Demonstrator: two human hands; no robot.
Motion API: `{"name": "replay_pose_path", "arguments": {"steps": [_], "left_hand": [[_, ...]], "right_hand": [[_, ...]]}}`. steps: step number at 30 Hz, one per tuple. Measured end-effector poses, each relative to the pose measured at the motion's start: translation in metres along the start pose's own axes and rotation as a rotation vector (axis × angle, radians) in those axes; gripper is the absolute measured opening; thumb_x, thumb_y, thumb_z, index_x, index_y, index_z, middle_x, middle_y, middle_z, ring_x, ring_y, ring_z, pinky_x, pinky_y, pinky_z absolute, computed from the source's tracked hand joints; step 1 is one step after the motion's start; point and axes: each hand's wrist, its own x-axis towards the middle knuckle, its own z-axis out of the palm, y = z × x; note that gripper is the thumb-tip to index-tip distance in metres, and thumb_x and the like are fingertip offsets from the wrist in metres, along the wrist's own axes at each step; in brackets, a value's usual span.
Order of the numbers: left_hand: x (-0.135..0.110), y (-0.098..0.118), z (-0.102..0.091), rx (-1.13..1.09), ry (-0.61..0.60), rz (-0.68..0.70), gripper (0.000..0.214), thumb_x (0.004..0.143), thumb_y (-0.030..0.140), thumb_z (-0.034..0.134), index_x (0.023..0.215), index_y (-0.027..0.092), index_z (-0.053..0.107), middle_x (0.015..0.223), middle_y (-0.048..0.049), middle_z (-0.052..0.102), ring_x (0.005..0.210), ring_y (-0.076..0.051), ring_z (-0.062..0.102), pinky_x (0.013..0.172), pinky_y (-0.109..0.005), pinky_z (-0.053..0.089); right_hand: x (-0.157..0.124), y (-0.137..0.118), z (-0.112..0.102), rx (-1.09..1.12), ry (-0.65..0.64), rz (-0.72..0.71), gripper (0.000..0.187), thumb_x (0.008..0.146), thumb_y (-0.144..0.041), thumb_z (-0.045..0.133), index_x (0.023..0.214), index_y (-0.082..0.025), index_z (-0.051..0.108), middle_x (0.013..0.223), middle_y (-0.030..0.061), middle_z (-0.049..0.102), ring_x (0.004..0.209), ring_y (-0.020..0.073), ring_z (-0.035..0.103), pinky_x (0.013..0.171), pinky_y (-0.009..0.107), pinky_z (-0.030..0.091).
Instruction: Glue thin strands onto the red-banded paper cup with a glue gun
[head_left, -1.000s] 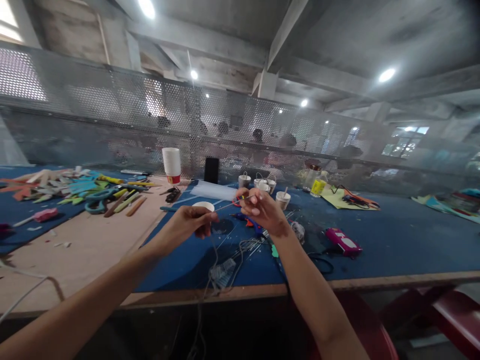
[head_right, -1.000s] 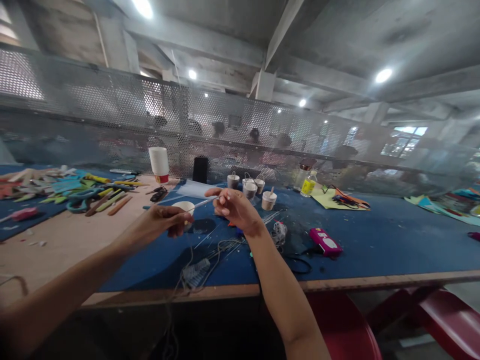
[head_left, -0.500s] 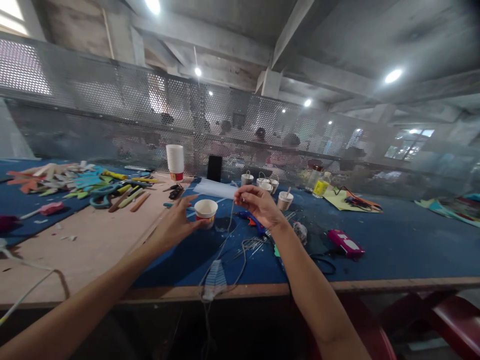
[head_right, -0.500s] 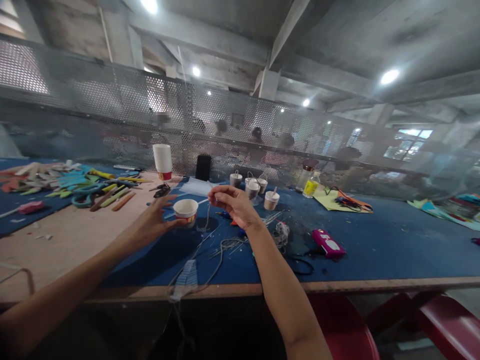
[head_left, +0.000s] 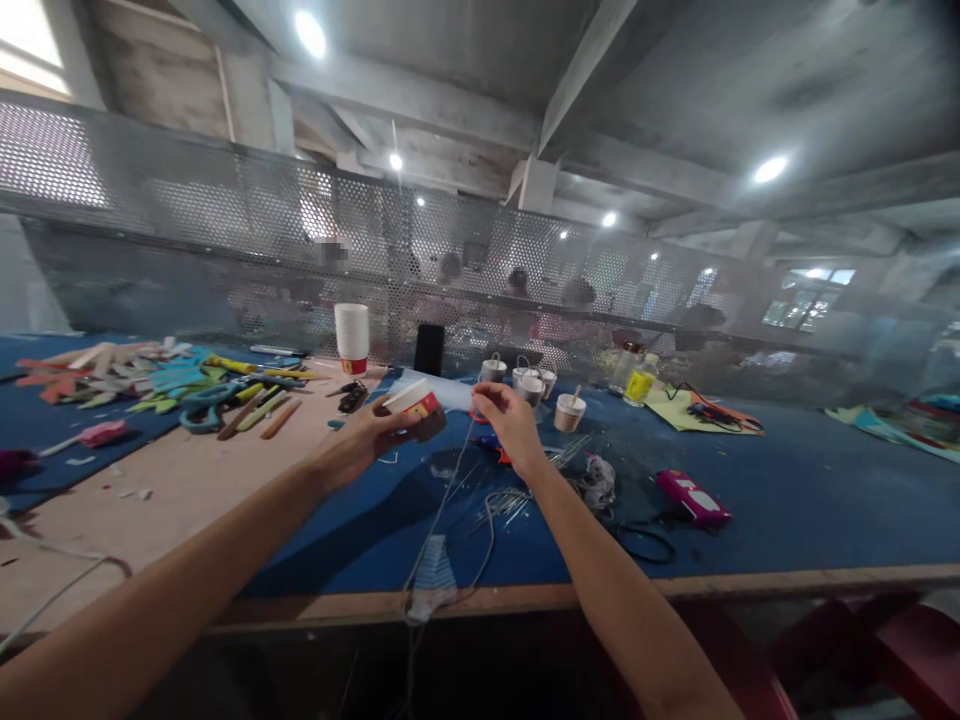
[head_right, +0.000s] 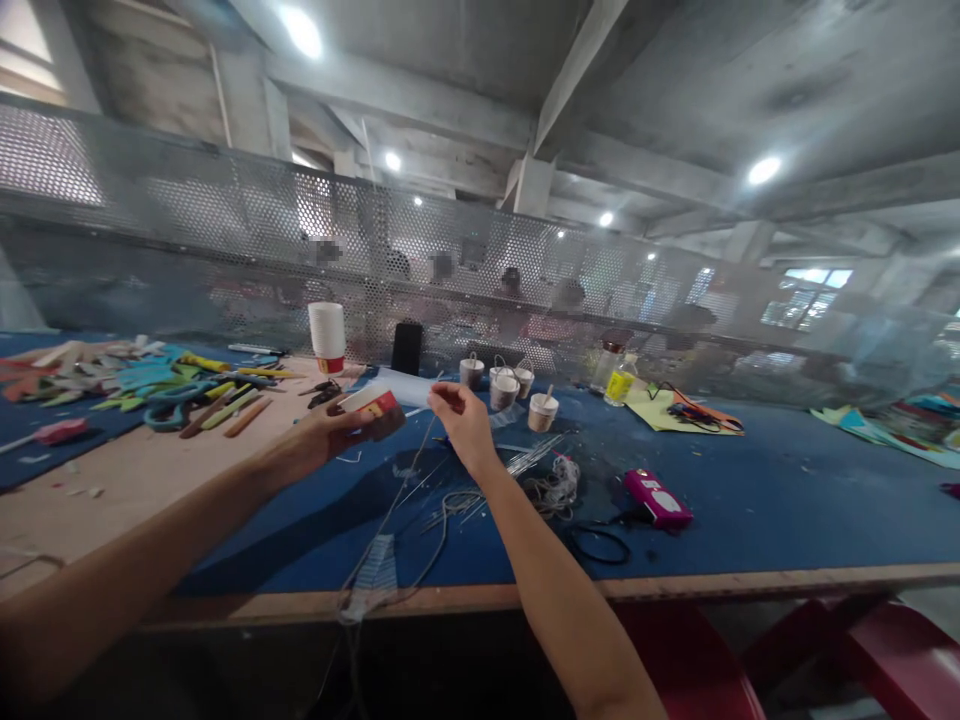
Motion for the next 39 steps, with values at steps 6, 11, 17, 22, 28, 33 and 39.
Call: {"name": "replay_pose_path", "arguments": {"steps": [6, 11, 17, 22, 28, 33, 39], "left_hand": [[0.009, 0.008, 0.023, -0.166, -0.115, -0.07, 0.033, 0.077, 0.021, 0.084, 0.108, 0.014, 0.077, 0.106, -0.0117, 0.081, 0.091, -0.024, 0.076, 0.086, -0.033, 0.058], [0.01, -0.01, 0.03, -0.202, -0.138, 0.004, 0.037, 0.077, 0.024, 0.083, 0.113, 0.017, 0.077, 0.123, -0.0113, 0.078, 0.115, -0.027, 0.071, 0.101, -0.036, 0.054], [0.005, -0.025, 0.032, -0.145, -0.148, -0.012, 0.045, 0.078, 0.025, 0.086, 0.121, 0.019, 0.075, 0.121, -0.0105, 0.077, 0.108, -0.023, 0.071, 0.096, -0.034, 0.054], [0.003, -0.026, 0.032, -0.131, -0.107, 0.029, 0.045, 0.076, 0.027, 0.088, 0.118, 0.018, 0.075, 0.12, -0.0103, 0.077, 0.111, -0.025, 0.07, 0.097, -0.035, 0.053], [0.004, -0.03, 0.029, -0.153, -0.067, 0.048, 0.041, 0.078, 0.024, 0.087, 0.117, 0.017, 0.075, 0.117, -0.0091, 0.078, 0.103, -0.021, 0.071, 0.092, -0.03, 0.054], [0.003, -0.032, 0.033, -0.155, -0.069, 0.026, 0.044, 0.078, 0.023, 0.088, 0.119, 0.016, 0.075, 0.121, -0.0118, 0.077, 0.109, -0.025, 0.071, 0.093, -0.033, 0.055], [0.002, -0.019, 0.032, -0.221, -0.021, 0.014, 0.043, 0.076, 0.022, 0.088, 0.117, 0.016, 0.077, 0.121, -0.0109, 0.079, 0.116, -0.027, 0.071, 0.097, -0.034, 0.056]], "right_hand": [[-0.006, 0.011, 0.009, -0.192, -0.081, 0.008, 0.066, 0.069, -0.053, 0.088, 0.121, -0.019, 0.067, 0.124, 0.0116, 0.071, 0.114, 0.0259, 0.069, 0.104, 0.042, 0.053], [-0.011, 0.014, 0.013, -0.299, -0.032, -0.069, 0.061, 0.073, -0.051, 0.087, 0.122, -0.019, 0.066, 0.12, 0.0112, 0.071, 0.11, 0.0273, 0.069, 0.102, 0.043, 0.055], [-0.018, 0.024, 0.02, -0.518, 0.073, -0.315, 0.054, 0.077, -0.032, 0.084, 0.125, -0.02, 0.064, 0.125, 0.0129, 0.064, 0.119, 0.0294, 0.062, 0.107, 0.047, 0.052], [-0.025, 0.029, 0.025, -0.574, 0.023, -0.367, 0.06, 0.076, -0.018, 0.08, 0.132, -0.022, 0.06, 0.129, 0.0123, 0.061, 0.127, 0.0296, 0.058, 0.111, 0.047, 0.049], [-0.026, 0.027, 0.027, -0.566, 0.027, -0.385, 0.057, 0.077, -0.019, 0.078, 0.131, -0.022, 0.06, 0.127, 0.0122, 0.061, 0.125, 0.0296, 0.058, 0.111, 0.047, 0.049], [-0.027, 0.027, 0.026, -0.567, 0.047, -0.384, 0.057, 0.076, -0.018, 0.078, 0.13, -0.02, 0.059, 0.127, 0.0126, 0.061, 0.123, 0.0288, 0.059, 0.111, 0.047, 0.049], [-0.027, 0.016, 0.024, -0.519, -0.026, -0.397, 0.047, 0.088, -0.027, 0.071, 0.133, -0.022, 0.06, 0.131, 0.013, 0.063, 0.127, 0.028, 0.059, 0.111, 0.045, 0.049]]}}
